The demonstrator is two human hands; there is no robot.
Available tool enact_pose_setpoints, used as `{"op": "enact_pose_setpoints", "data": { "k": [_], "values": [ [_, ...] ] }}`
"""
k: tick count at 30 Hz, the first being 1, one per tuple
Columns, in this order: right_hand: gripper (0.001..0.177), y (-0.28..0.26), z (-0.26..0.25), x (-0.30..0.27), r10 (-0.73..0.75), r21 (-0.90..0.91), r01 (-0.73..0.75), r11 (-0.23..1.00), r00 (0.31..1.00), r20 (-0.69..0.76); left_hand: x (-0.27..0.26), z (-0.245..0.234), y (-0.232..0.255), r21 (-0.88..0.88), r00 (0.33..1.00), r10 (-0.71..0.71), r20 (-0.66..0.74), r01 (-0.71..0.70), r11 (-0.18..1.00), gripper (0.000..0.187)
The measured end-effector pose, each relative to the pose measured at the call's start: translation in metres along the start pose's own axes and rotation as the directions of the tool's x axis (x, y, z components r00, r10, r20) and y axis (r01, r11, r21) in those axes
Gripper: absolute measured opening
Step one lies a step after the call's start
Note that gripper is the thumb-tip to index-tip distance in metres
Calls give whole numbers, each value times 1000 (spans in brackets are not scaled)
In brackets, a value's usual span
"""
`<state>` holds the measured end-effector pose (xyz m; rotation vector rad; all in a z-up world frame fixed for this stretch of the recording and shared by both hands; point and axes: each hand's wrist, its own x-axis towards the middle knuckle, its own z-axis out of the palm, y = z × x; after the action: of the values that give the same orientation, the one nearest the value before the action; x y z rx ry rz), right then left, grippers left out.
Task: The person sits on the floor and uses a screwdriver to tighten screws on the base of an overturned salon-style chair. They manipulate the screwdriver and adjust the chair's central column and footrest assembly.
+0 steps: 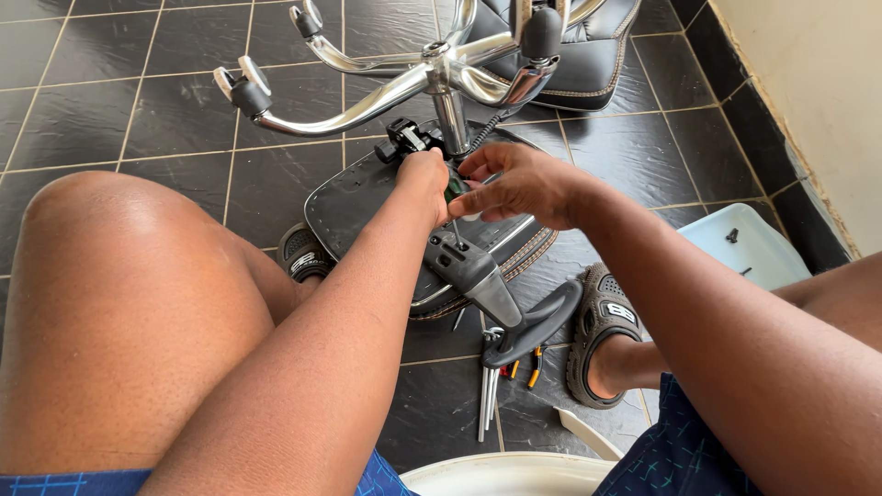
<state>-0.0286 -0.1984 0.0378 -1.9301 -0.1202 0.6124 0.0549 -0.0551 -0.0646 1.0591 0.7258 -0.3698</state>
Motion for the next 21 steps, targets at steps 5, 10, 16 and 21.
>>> {"op": "enact_pose_setpoints", "data": {
  "k": [5,10,16,21],
  "values": [
    [55,14,-33,5,-27,-9,26,1000,996,-90,-33,-10,7,416,967,215,-136,-141,898,37],
    [34,52,-58,31,-4,234,79,969,951,-308,-39,-27,5,520,931,363,-38,-292,803,41],
    [45,61,-20,63,-34,159,166,973,788,-614,-35,-33,5,543,922,377,89,-362,757,36],
    [57,36,10,65,90,93,-39,995,754,-650,-47,-29,9,572,885,451,114,-430,699,30]
  ]
}}
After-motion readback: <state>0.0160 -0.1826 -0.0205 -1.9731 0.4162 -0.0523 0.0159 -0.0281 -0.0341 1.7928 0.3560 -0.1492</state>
